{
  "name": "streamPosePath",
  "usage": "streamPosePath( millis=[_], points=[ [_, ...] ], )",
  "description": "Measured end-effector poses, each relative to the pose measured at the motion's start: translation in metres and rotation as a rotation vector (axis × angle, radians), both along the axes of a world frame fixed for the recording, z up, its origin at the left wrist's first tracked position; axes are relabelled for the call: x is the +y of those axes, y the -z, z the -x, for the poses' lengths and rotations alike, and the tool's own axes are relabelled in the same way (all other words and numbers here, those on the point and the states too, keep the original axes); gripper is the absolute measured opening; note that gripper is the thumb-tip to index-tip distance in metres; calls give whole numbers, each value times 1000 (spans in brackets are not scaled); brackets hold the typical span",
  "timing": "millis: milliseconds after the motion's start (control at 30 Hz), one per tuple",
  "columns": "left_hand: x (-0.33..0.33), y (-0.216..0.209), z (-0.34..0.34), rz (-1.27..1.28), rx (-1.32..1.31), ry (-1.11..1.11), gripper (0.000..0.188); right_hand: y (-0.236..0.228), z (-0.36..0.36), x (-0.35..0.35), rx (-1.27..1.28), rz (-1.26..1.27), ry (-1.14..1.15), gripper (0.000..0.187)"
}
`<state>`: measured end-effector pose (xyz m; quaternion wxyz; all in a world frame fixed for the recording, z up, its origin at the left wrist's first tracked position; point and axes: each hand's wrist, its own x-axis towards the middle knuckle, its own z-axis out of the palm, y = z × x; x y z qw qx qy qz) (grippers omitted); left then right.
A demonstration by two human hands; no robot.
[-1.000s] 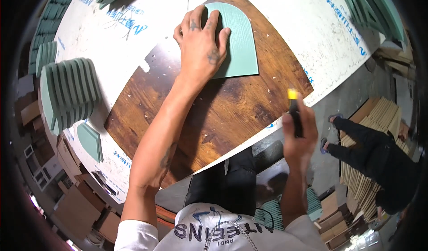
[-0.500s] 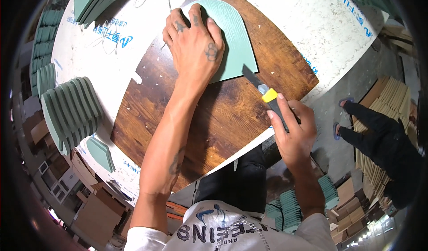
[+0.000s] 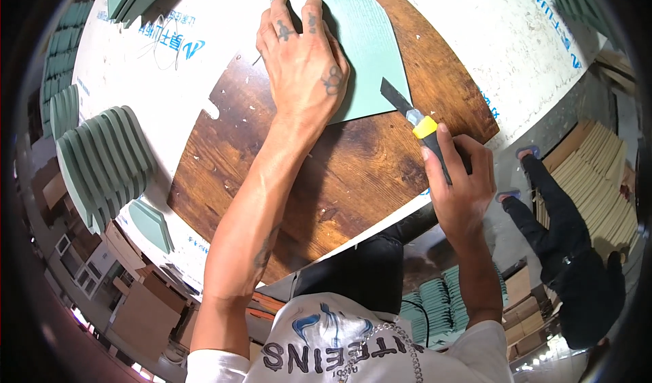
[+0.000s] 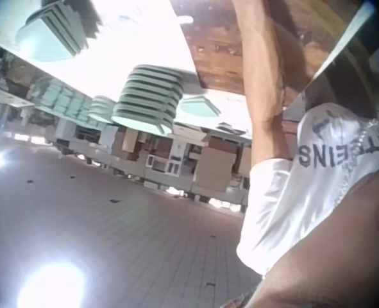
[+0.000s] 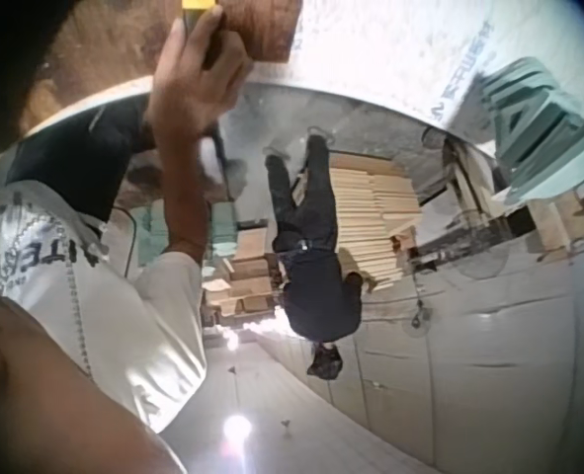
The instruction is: Trimming excess material from the edges of green foam pads using a utility knife.
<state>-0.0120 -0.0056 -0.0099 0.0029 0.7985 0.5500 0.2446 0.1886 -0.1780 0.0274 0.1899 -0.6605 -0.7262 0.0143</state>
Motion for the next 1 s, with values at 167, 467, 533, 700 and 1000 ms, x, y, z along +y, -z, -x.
streamPosePath(
  millis=[167, 467, 533, 700, 1000],
  points=[
    [0, -1, 1, 46, 4, -25, 39, 0, -7, 7, -35, 14, -47, 49],
    [-1, -3, 2, 99, 6, -43, 35, 8, -4, 53, 65, -46, -28, 41],
    [-1, -2, -1, 169, -68, -18, 42, 11, -10, 78, 144, -26, -53, 37],
    [0, -3, 0, 85, -16, -37, 36, 7, -7, 132, 204, -28, -49, 28],
    [27, -7, 21, 176, -61, 434, 52, -10, -12, 86, 167, 266, 117, 40]
  ],
)
